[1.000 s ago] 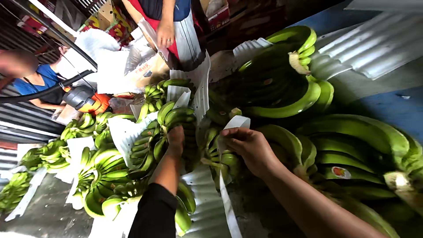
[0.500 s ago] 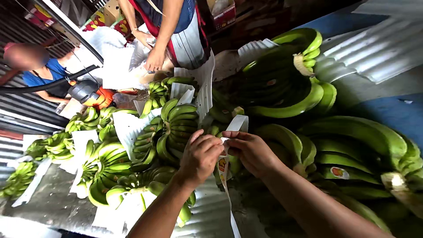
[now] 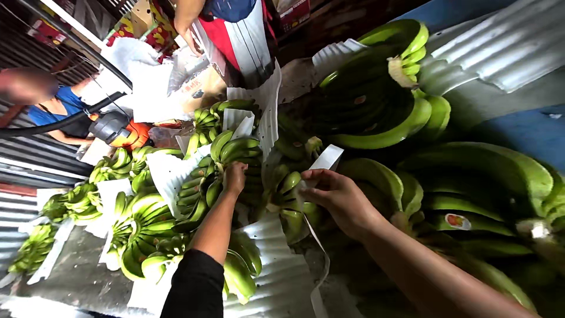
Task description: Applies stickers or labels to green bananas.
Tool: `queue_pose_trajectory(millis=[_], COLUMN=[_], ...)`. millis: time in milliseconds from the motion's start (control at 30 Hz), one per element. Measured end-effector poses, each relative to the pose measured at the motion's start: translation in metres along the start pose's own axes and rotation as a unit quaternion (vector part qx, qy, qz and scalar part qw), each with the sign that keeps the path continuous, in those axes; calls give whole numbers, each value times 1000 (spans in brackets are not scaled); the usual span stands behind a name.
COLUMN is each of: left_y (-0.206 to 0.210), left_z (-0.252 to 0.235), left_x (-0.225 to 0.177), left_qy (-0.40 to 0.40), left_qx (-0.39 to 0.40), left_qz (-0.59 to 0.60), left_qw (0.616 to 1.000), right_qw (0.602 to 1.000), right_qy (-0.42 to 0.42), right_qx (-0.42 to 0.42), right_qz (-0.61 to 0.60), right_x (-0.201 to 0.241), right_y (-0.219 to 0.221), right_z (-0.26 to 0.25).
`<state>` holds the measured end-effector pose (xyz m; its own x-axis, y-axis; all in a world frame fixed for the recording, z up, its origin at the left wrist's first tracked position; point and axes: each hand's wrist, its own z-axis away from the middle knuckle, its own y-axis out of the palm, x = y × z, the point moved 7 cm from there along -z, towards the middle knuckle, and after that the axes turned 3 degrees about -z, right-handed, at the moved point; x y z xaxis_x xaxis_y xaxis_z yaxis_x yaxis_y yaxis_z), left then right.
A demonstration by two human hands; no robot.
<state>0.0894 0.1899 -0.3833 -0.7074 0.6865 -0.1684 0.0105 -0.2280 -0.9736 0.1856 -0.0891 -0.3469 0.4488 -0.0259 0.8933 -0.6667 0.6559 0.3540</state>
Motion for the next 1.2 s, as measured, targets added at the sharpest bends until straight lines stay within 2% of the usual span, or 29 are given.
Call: queue_pose_trajectory(millis=[200, 333, 400, 467, 500, 567, 633, 733, 867, 1000, 1100, 1167, 1200], left_y=[22, 17, -2, -33, -49, -67, -68, -60, -54, -45, -45, -53, -55], left_z=[-24, -21, -10, 13, 33, 81, 123, 150, 163, 181, 180, 159, 141], left_x=[1, -5, -26, -58, -74, -107, -134, -148, -147, -144, -133, -116, -102], left_qy=[-45, -61, -49, 11, 52, 175, 297, 356, 346, 360, 350, 264, 205], left_qx=[77, 94, 62, -36, -71, -68, -45, -120, -219, -311, -255, -204, -197], left_qz=[-152, -226, -176, -2, 101, 245, 240, 128, 77, 73, 184, 274, 279], left_qw=[984, 968, 981, 999, 991, 951, 923, 918, 909, 876, 882, 902, 917], right_qw=[998, 1000, 997, 995, 994, 993, 993, 996, 997, 994, 998, 1000, 999], right_qy=[-44, 17, 45, 61, 65, 69, 75, 69, 71, 97, 66, 20, 4], right_qx=[-1, -16, -21, -27, -29, -28, -23, -8, 3, 9, 3, -7, -11], right_qz=[33, -8, -51, -79, -86, -92, -88, -60, -36, -57, -22, 18, 36], right_x=[5, 6, 4, 2, 2, 0, -1, -2, -7, -14, -10, -2, 1], right_y=[-3, -3, -4, -6, -7, -8, -7, -2, 2, 4, 3, -2, -4], right_z=[3, 4, 3, 2, 1, 0, 1, 3, 5, 4, 3, 0, -1])
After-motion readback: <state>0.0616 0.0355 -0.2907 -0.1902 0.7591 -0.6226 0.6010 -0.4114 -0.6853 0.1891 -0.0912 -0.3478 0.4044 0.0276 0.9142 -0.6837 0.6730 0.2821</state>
